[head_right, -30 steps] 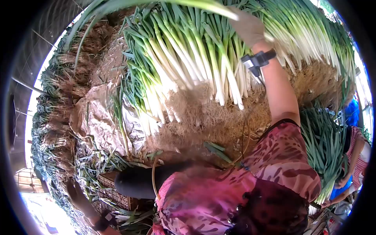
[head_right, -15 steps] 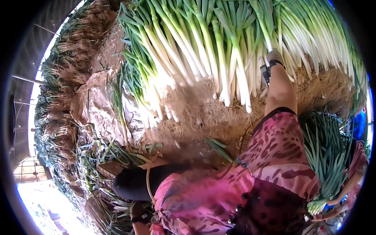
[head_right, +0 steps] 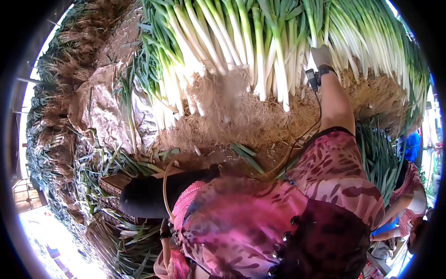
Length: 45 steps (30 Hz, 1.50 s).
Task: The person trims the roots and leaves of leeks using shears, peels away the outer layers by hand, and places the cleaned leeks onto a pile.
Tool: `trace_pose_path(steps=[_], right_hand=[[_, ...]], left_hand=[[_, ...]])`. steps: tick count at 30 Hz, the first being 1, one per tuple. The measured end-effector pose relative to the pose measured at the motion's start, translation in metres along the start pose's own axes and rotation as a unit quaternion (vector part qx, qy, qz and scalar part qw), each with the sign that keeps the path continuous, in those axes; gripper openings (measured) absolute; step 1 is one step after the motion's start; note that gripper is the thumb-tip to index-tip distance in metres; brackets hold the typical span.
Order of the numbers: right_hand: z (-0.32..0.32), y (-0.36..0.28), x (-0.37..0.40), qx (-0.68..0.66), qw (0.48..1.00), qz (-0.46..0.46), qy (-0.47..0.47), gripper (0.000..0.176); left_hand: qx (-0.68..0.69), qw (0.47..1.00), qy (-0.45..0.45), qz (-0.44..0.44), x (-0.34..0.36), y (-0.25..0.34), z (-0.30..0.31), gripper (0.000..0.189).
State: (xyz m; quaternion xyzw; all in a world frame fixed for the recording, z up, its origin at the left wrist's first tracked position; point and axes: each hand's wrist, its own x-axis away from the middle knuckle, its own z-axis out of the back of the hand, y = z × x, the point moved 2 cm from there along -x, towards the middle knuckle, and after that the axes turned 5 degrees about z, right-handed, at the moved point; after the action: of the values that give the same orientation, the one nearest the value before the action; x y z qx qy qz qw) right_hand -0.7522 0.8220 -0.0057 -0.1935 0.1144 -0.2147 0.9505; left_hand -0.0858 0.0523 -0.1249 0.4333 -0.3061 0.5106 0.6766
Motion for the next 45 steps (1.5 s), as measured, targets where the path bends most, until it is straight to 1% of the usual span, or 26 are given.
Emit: trace_pose_path(steps=[3,6,9,11,14,15,16,19,20,23,24,26,28,29,31,32,33,35,37,38,39,40,41,43,44,45], right_hand=[[0.008,-0.041,0.041,-0.06,0.994,0.071,0.065,0.045],[-0.007,-0.119,0.093,-0.171,0.961,0.208,0.065,0.041],[-0.012,-0.256,0.216,-0.416,0.848,0.289,-0.158,0.036],[0.016,-0.355,0.345,-0.355,0.804,0.423,-0.222,0.034],[0.012,-0.442,0.547,-0.425,0.544,0.561,-0.457,0.039],[0.025,-0.463,0.602,-0.4,0.452,0.657,-0.452,0.045],[0.017,-0.476,0.661,-0.322,0.437,0.665,-0.512,0.048],[-0.059,-0.476,0.82,-0.045,0.398,0.66,-0.636,0.06],[-0.114,-0.451,0.856,-0.016,0.352,0.631,-0.691,0.064],[-0.128,-0.419,0.893,0.158,0.257,0.614,-0.729,0.069],[-0.12,-0.414,0.886,0.227,0.233,0.619,-0.715,0.07],[-0.104,-0.402,0.887,0.305,0.214,0.588,-0.718,0.063],[-0.127,-0.396,0.89,0.29,0.167,0.56,-0.758,0.05],[-0.135,-0.397,0.892,0.279,0.155,0.581,-0.749,0.041],[-0.104,-0.429,0.881,0.058,0.02,0.647,-0.76,0.032],[-0.086,-0.444,0.883,-0.017,0.044,0.619,-0.784,0.033],[-0.052,-0.459,0.886,0.125,0.186,0.504,-0.834,0.039],[-0.031,-0.465,0.881,0.161,0.22,0.41,-0.871,0.041],[-0.002,-0.484,0.87,0.182,0.209,0.491,-0.826,0.042],[-0.012,-0.479,0.861,0.132,0.185,0.491,-0.841,0.039],[0.008,-0.491,0.859,0.1,0.192,0.5,-0.839,0.037],[0.028,-0.504,0.857,0.068,0.198,0.508,-0.835,0.037],[0.044,-0.515,0.859,0.11,0.243,0.421,-0.867,0.035],[0.062,-0.527,0.867,0.172,0.212,0.476,-0.836,0.031],[0.047,-0.513,0.869,0.121,0.135,0.493,-0.851,0.031],[0.063,-0.525,0.875,0.322,0.135,0.379,-0.857,0.034]], left_hand=[[0.052,0.998,-0.02,-0.007,-0.01,-0.002,-0.009,0.029],[0.124,0.991,-0.04,-0.03,-0.021,-0.002,-0.009,0.03],[0.244,0.964,-0.088,-0.055,-0.034,0.0,-0.005,0.03],[0.362,0.913,-0.168,-0.088,-0.046,-0.002,0.0,0.031],[0.513,0.774,-0.338,-0.155,-0.037,-0.016,0.023,0.032],[0.538,0.753,-0.346,-0.155,-0.025,-0.016,0.029,0.032],[0.567,0.771,-0.265,-0.118,0.019,0.0,0.042,0.033],[0.554,0.784,-0.239,-0.144,0.051,-0.044,0.066,0.029],[0.549,0.795,-0.217,-0.143,0.072,-0.043,0.069,0.028],[0.566,0.808,-0.124,-0.108,0.053,-0.119,0.063,0.024],[0.614,0.771,-0.125,-0.111,0.086,-0.114,0.076,0.026],[0.357,0.905,0.083,-0.215,0.046,-0.184,0.078,0.028],[0.484,0.866,0.056,-0.111,0.053,-0.187,0.084,0.029],[0.715,0.692,-0.09,0.047,0.043,-0.184,0.08,0.03],[0.676,0.729,-0.098,0.052,0.048,-0.164,0.094,0.043],[0.446,0.891,-0.005,-0.088,0.014,-0.175,0.094,0.049],[0.283,0.942,0.041,-0.174,-0.002,-0.184,0.09,0.054],[0.07,0.95,0.15,-0.264,-0.008,-0.176,0.085,0.065],[0.116,0.952,0.249,-0.134,0.007,-0.151,0.089,0.076],[0.21,0.929,0.305,0.017,0.011,-0.149,0.089,0.082],[0.298,0.871,0.353,0.167,0.021,-0.15,0.094,0.088],[0.32,0.832,0.399,0.216,0.064,-0.142,0.113,0.093],[0.264,0.817,0.463,0.221,0.047,-0.172,0.106,0.086],[0.476,0.82,0.258,0.187,0.035,-0.219,0.118,0.079],[0.568,0.794,0.147,0.16,0.034,-0.231,0.122,0.075],[0.37,0.903,0.213,0.046,0.039,-0.232,0.135,0.072]])
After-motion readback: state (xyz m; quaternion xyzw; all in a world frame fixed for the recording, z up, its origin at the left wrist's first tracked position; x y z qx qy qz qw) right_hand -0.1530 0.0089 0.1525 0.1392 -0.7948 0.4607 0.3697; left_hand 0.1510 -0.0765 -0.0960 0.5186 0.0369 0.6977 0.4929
